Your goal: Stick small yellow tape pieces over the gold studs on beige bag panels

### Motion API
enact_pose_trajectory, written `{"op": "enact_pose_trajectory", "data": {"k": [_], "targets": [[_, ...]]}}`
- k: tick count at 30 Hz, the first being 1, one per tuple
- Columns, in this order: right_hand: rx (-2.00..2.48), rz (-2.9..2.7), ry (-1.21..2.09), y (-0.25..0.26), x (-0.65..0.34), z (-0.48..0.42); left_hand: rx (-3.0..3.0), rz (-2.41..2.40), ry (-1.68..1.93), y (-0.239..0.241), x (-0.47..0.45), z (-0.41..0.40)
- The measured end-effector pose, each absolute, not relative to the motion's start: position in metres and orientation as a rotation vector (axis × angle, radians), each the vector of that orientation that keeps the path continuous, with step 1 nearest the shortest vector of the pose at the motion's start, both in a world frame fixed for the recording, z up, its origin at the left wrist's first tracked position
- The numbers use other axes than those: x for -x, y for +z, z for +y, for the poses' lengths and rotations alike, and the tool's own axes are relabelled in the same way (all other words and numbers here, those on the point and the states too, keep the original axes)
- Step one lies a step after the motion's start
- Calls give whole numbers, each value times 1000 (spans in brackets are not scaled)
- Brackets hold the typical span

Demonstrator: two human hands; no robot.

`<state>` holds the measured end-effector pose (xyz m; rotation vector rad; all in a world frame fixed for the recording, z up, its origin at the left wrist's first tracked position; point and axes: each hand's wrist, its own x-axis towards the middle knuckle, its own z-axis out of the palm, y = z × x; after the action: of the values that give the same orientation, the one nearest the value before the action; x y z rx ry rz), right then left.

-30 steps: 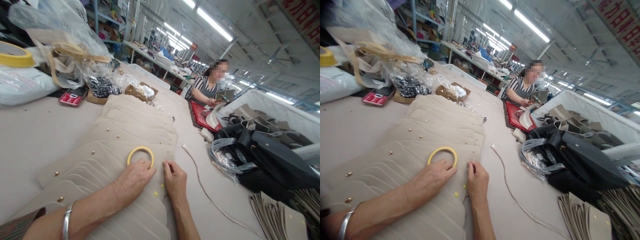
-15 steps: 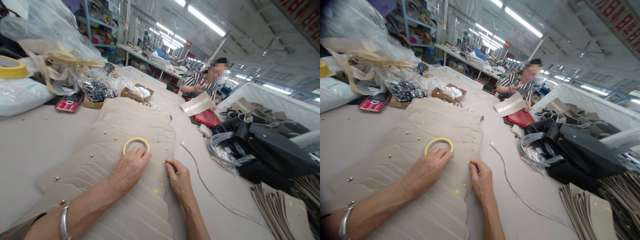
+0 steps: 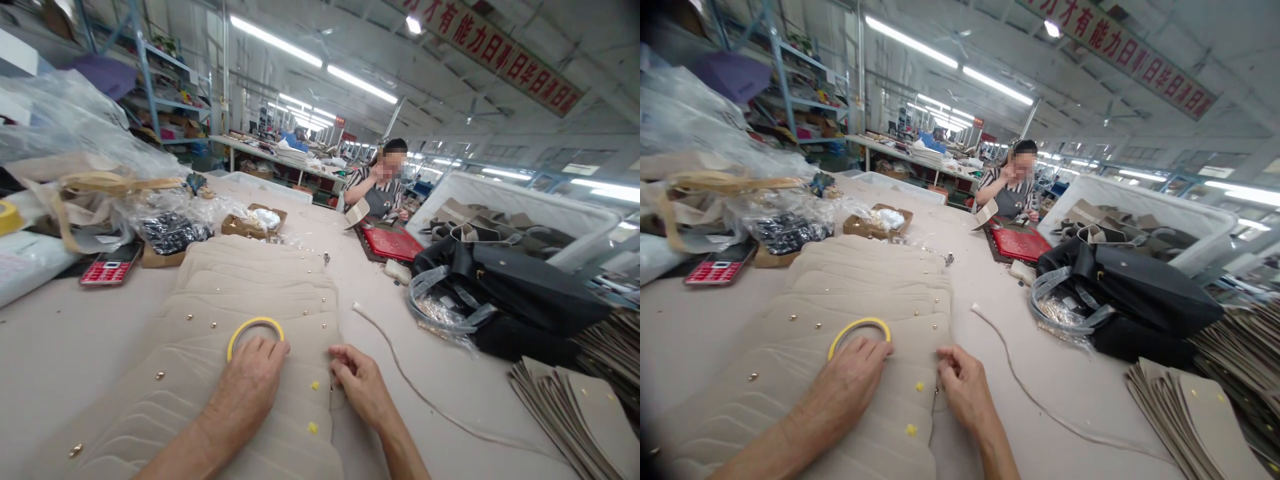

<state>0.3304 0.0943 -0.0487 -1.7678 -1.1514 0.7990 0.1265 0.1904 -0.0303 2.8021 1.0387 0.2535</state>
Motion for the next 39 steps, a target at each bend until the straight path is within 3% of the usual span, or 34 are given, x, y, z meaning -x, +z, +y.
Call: {"op": "enact_pose_trajectory", "data": {"k": [8, 12, 23, 30, 35, 39], "targets": [[1763, -1134, 722, -51, -329, 97, -2781, 880, 88, -17, -128, 184], [1826, -1093, 517, -47, -329, 98, -2788, 845, 57, -17, -127, 183], [1820, -954, 479, -43, -334, 97, -2705, 740, 223, -20, -121, 182], [1892, -1054, 763, -22, -332, 85, -2686, 598, 465, -24, -115, 184], [2017, -1164, 1239, -16, -334, 71, -2715, 717, 307, -28, -118, 186], [2008, -964, 1134, -25, -340, 78, -2724, 762, 151, -27, -120, 185]]}}
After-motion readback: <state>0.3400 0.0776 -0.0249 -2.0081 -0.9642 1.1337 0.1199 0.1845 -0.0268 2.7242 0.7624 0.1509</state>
